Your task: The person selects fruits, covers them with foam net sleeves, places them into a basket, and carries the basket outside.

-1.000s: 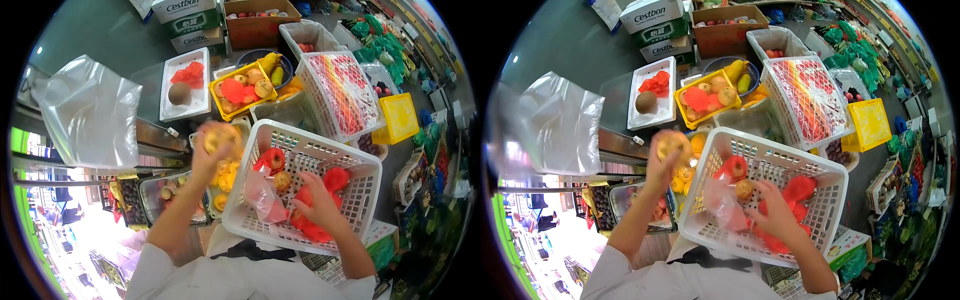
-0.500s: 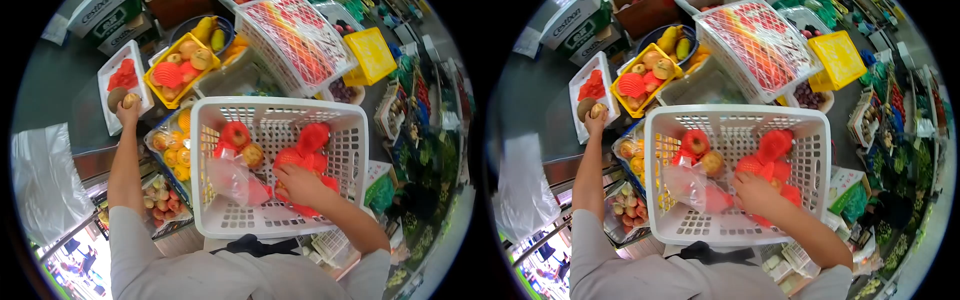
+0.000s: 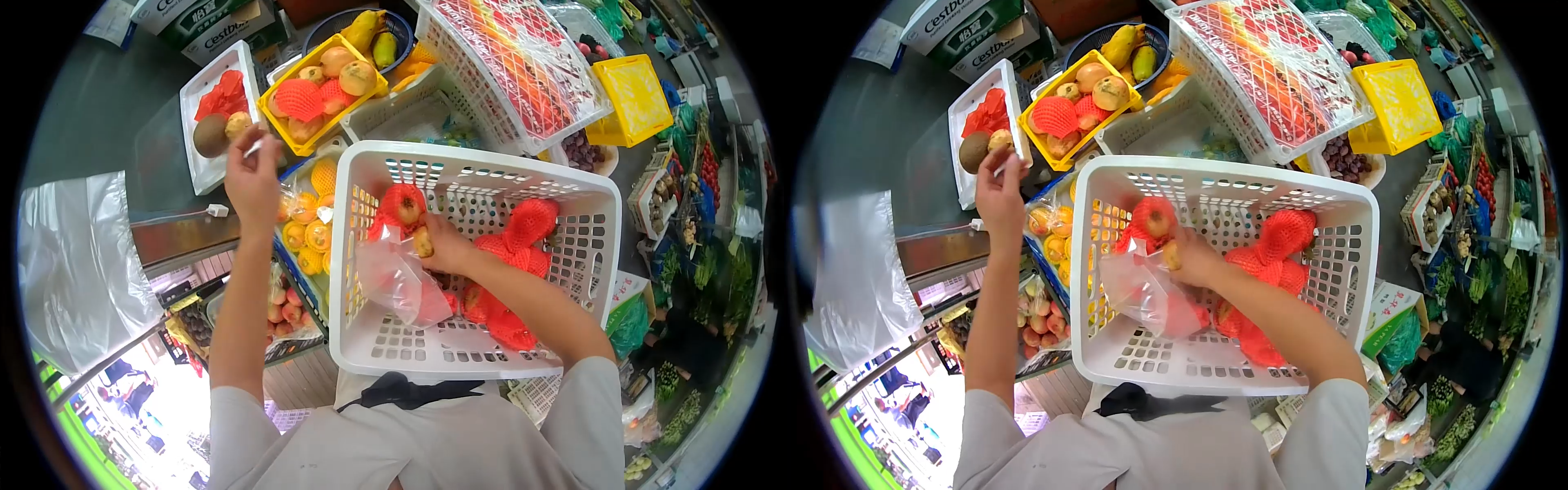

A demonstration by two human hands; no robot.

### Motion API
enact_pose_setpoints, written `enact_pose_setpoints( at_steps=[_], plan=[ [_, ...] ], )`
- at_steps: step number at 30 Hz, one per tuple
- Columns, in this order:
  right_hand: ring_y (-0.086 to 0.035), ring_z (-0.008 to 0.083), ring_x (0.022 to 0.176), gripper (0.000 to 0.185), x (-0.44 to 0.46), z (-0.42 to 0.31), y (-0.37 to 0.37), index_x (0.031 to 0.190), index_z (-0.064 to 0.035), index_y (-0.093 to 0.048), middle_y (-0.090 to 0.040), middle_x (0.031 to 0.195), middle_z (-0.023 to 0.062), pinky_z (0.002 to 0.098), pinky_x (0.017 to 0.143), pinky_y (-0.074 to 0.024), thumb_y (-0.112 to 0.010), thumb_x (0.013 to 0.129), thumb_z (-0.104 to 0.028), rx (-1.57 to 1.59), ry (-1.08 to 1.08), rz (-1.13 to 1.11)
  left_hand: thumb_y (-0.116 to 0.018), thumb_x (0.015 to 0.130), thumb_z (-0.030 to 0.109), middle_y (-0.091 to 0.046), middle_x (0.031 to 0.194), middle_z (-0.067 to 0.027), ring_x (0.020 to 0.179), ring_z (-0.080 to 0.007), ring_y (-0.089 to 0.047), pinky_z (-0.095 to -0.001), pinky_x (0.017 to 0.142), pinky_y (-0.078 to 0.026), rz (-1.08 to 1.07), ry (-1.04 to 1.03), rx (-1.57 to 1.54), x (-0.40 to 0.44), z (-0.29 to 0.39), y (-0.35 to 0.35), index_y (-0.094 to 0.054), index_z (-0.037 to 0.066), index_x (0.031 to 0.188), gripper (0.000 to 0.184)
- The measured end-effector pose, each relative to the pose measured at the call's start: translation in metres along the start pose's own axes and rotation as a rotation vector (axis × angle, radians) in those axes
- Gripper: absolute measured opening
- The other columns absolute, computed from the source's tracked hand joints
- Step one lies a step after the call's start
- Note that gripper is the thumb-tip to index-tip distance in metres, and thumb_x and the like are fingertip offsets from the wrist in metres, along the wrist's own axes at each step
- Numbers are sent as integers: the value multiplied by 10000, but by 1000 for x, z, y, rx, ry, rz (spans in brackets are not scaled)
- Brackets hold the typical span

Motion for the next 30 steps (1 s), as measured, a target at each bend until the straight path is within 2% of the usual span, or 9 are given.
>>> enact_pose_setpoints(
  at_steps=[4,7,14,16,18,21,26,28,30],
  plan=[
    [-635,327,1205,888,-22,-16,48,1494,-27,-367,-612,1310,206,392,1022,-510,-831,820,-371,295,-265,-262,-671,935,-47,-684,1183,-94,1004,-169,-705,-281,874,-564,-550,-231,4,-93,101,-38,-600,6,1303,378],
    [-658,261,1145,734,-52,-37,87,1494,-10,-399,-635,1316,154,374,975,-535,-701,953,-404,662,-242,-240,-829,798,81,-560,1401,-165,1300,-291,-574,-421,1069,-488,-879,-228,3,-135,126,-64,-559,88,1421,678],
    [-703,236,1020,528,-65,-70,111,1461,32,-490,-707,1188,141,350,912,-565,-402,1129,-370,1325,-68,-55,-895,718,143,-527,1409,-168,1316,-330,-544,-448,1098,-465,-976,-316,39,-131,124,-84,-431,122,1512,919],
    [-710,247,1029,525,-48,-47,95,1457,43,-500,-728,1153,152,332,947,-552,-432,1122,-355,1439,-96,-65,-892,738,128,-549,1348,-144,1236,-281,-594,-425,1051,-511,-668,-182,-133,-103,108,-53,-429,108,1468,865],
    [-684,354,1137,590,-36,0,60,1452,67,-487,-692,1232,233,379,1041,-516,-596,1038,-339,653,-332,89,-907,741,130,-563,1302,-117,1159,-225,-629,-380,996,-550,-389,-287,80,-60,86,-20,-442,90,1410,816],
    [-567,441,1303,726,-34,27,23,1486,71,-433,-575,1386,306,451,1109,-468,-713,932,-305,254,-292,97,-931,749,233,-586,1241,-126,1099,-209,-653,-335,946,-568,-105,5,9,11,11,13,-425,52,1386,834],
    [-367,459,1468,986,-11,20,-16,1608,26,-158,-292,1609,305,468,1181,-384,-742,892,-317,172,-165,127,-932,711,492,-657,1194,-183,1051,-273,-682,-394,944,-552,467,309,321,129,-117,65,-538,-5,1302,867],
    [-328,449,1485,1056,4,-6,-13,1604,30,-136,-317,1577,317,452,1224,-327,-800,834,-253,435,-143,124,-918,664,594,-689,1195,-219,1087,-339,-680,-431,979,-523,419,90,588,176,-147,83,-614,-12,1240,890],
    [-336,455,1475,1105,18,-18,-17,1610,22,-99,-319,1566,320,459,1221,-330,-816,821,-265,439,-175,173,-857,625,723,-692,1263,-205,1191,-369,-655,-447,1029,-499,366,269,737,199,-155,87,-624,14,1281,994]
  ],
)
Point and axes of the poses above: each hand's wrist, its own x-axis towards the middle knuckle, its own y-axis out of the back of the hand, z = x × y, the point moved 5 cm from there along x, towards the middle knuckle
